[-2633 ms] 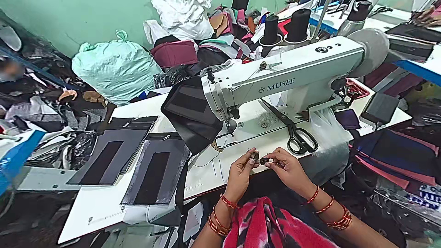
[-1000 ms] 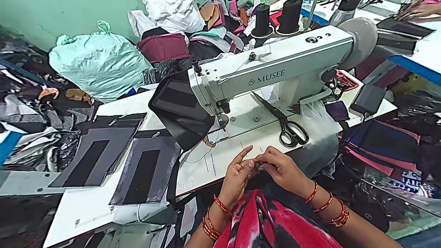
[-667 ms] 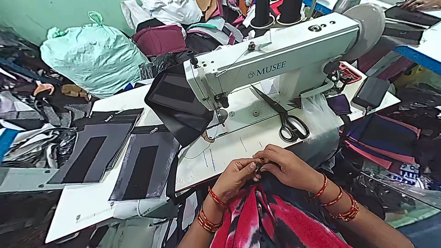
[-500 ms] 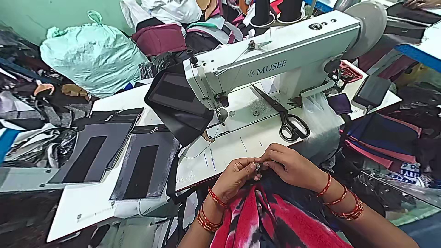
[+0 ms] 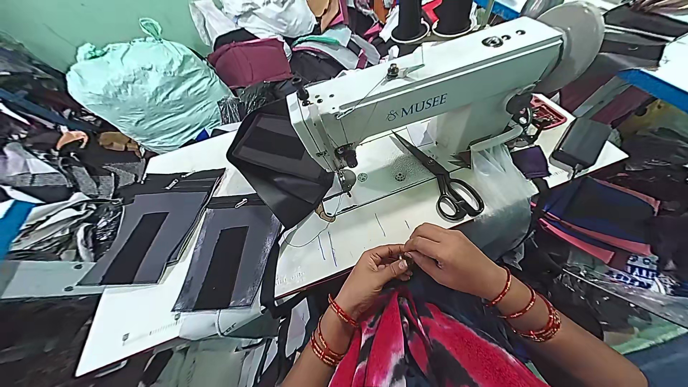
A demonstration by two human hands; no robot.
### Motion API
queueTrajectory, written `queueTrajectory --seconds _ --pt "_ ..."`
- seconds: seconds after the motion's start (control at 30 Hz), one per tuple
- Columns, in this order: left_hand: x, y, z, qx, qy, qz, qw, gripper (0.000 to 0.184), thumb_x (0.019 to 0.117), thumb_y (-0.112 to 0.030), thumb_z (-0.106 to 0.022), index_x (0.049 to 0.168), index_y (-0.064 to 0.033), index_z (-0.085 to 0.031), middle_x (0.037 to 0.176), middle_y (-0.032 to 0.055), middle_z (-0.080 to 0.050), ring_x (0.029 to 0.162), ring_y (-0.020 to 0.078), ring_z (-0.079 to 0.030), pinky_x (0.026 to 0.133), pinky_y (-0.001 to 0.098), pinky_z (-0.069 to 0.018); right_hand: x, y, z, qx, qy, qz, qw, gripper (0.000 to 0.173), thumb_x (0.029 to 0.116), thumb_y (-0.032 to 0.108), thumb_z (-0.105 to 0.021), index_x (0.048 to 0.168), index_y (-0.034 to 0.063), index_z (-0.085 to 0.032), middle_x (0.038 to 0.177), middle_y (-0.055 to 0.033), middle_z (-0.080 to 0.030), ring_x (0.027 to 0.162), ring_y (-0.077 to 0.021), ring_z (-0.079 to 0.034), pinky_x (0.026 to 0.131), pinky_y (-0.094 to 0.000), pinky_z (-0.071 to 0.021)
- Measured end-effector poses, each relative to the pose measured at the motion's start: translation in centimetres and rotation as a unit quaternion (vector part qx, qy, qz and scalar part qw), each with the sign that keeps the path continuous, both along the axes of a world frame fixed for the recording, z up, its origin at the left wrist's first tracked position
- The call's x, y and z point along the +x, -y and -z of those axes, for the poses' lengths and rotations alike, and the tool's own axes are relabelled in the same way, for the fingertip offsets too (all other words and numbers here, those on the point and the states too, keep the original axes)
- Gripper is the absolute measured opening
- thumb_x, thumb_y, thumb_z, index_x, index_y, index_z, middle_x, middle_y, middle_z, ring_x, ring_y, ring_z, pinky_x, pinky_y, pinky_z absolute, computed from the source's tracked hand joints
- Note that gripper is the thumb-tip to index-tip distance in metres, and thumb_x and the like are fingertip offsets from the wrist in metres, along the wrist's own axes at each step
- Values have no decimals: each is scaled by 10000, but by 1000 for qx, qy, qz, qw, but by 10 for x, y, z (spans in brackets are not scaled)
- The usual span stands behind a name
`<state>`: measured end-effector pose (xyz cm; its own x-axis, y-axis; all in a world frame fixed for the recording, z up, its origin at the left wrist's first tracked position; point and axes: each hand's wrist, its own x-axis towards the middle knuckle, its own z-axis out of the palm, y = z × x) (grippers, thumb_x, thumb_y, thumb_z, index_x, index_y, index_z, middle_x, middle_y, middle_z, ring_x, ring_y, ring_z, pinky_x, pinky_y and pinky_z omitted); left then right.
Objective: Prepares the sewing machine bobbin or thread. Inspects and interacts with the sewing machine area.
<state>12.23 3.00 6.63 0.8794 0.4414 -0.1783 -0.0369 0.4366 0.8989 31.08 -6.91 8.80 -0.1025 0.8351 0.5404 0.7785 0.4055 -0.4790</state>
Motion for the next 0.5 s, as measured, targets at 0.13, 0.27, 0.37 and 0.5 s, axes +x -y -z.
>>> queueTrajectory --seconds 0.13,0.27,0.37,0.5 --pt "1 3 2 57 -8 -33 998 179 958 -60 -660 1127 -12 -692 925 -9 -737 771 76 -705 734 260 -610 0 2 2 11 21 18 1000 184 988 116 -554 951 50 -721 772 -72 -660 732 -185 -638 653 -272 -516" --pt "2 4 2 56 -12 -64 996 126 960 -72 -654 1069 -39 -707 905 -14 -727 733 63 -682 697 242 -594 -1 7 6 18 -1 21 1000 185 951 91 -560 931 45 -737 729 -67 -671 675 -165 -633 631 -266 -513" --pt "5 9 -1 37 -19 -97 994 107 946 -52 -647 1025 -36 -717 878 -1 -722 704 50 -661 655 210 -565 -3 11 9 18 -35 2 999 177 936 71 -568 927 32 -741 735 -73 -688 682 -155 -646 669 -257 -531" --pt "7 15 -1 44 -9 -130 990 108 950 -46 -638 1020 -27 -718 884 8 -721 690 53 -657 653 215 -570 -2 15 11 22 -48 -7 999 185 938 66 -567 926 31 -748 731 -74 -692 688 -151 -652 688 -251 -532"
